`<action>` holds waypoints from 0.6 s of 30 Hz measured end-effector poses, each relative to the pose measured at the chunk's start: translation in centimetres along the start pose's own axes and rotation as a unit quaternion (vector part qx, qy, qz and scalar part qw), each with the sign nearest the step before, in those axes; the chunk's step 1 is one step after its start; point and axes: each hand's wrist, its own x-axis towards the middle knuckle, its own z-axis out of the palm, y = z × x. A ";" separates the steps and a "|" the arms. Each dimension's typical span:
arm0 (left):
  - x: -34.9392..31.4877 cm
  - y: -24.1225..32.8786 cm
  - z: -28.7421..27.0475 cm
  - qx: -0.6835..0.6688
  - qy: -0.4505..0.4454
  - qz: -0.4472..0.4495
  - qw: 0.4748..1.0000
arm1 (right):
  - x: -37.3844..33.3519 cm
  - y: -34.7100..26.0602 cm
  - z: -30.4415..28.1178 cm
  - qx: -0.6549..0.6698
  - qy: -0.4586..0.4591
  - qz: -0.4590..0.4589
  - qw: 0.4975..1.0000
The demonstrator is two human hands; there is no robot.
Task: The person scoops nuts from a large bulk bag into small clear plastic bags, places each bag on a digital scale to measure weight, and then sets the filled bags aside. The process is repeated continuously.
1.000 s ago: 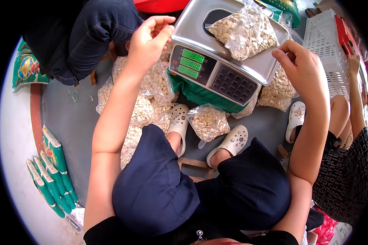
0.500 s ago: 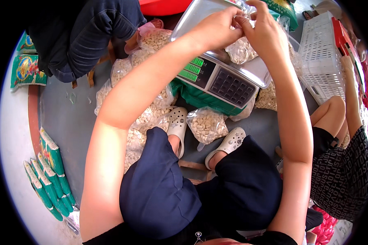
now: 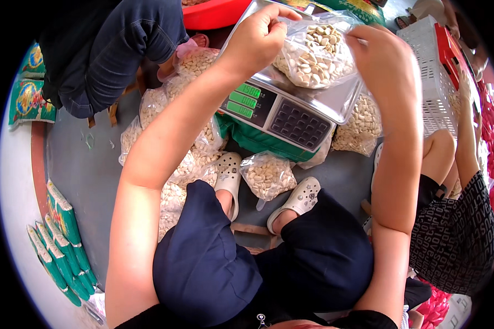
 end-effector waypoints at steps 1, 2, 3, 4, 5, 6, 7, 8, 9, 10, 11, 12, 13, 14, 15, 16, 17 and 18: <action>0.2 0.0 0.4 -0.017 -0.005 0.002 1.000 | 0.5 -1.0 0.5 0.005 0.002 -0.026 1.000; 0.2 -0.2 0.4 -0.027 -0.007 0.001 1.000 | 1.2 -1.9 2.1 0.017 0.004 -0.056 0.998; 0.2 -0.2 0.3 -0.061 -0.009 0.006 0.998 | 2.4 -2.4 3.9 0.005 -0.050 -0.064 0.997; 0.1 -0.1 0.4 -0.055 -0.005 0.021 0.998 | 3.4 -2.3 5.6 -0.011 -0.105 -0.072 0.992; 0.0 0.0 0.3 -0.048 0.000 0.036 0.998 | 3.7 -2.1 6.7 -0.019 -0.145 -0.047 0.988; -0.1 0.2 0.2 -0.041 0.005 0.051 0.998 | 3.8 -1.9 7.7 -0.027 -0.185 -0.022 0.982; -0.2 0.1 -0.2 0.008 0.014 0.078 0.997 | 4.1 -1.8 9.0 -0.034 -0.225 0.001 0.974; -0.2 0.1 0.1 0.006 0.010 0.079 0.997 | 3.8 -1.1 11.6 -0.074 -0.186 0.016 0.980; -0.4 0.1 0.5 0.005 0.006 0.078 0.997 | 3.0 -0.2 14.7 -0.112 -0.149 0.031 0.982; -1.0 -0.2 0.1 0.012 0.008 0.071 0.997 | 2.9 -1.6 14.1 -0.106 -0.151 0.044 0.982; -1.2 -0.2 -0.2 0.027 0.016 0.074 0.997 | 2.7 -2.7 13.1 -0.106 -0.153 0.060 0.981; -1.4 -0.1 -0.5 0.041 0.023 0.077 0.996 | 3.2 -2.8 12.6 -0.073 -0.149 0.066 0.984; -1.6 0.1 -0.7 0.055 0.029 0.081 0.995 | 3.2 -2.6 12.5 -0.040 -0.145 0.073 0.986; -1.8 0.4 -0.9 0.069 0.035 0.085 0.993 | 3.3 -2.3 12.3 -0.007 -0.142 0.080 0.987; -2.5 0.9 -1.4 0.061 0.036 0.050 0.996 | 3.8 -1.7 12.2 0.029 -0.123 0.104 0.986; -3.0 0.4 -1.3 0.056 0.105 0.126 0.985 | 3.8 -0.2 13.1 0.006 -0.037 0.063 0.997; -4.3 -0.3 -2.5 0.051 0.082 0.097 0.991 | 4.1 0.1 12.8 0.006 -0.077 0.063 0.995; -6.3 -0.9 -4.2 0.046 0.060 0.068 0.995 | 4.4 0.5 12.5 0.006 -0.118 0.063 0.991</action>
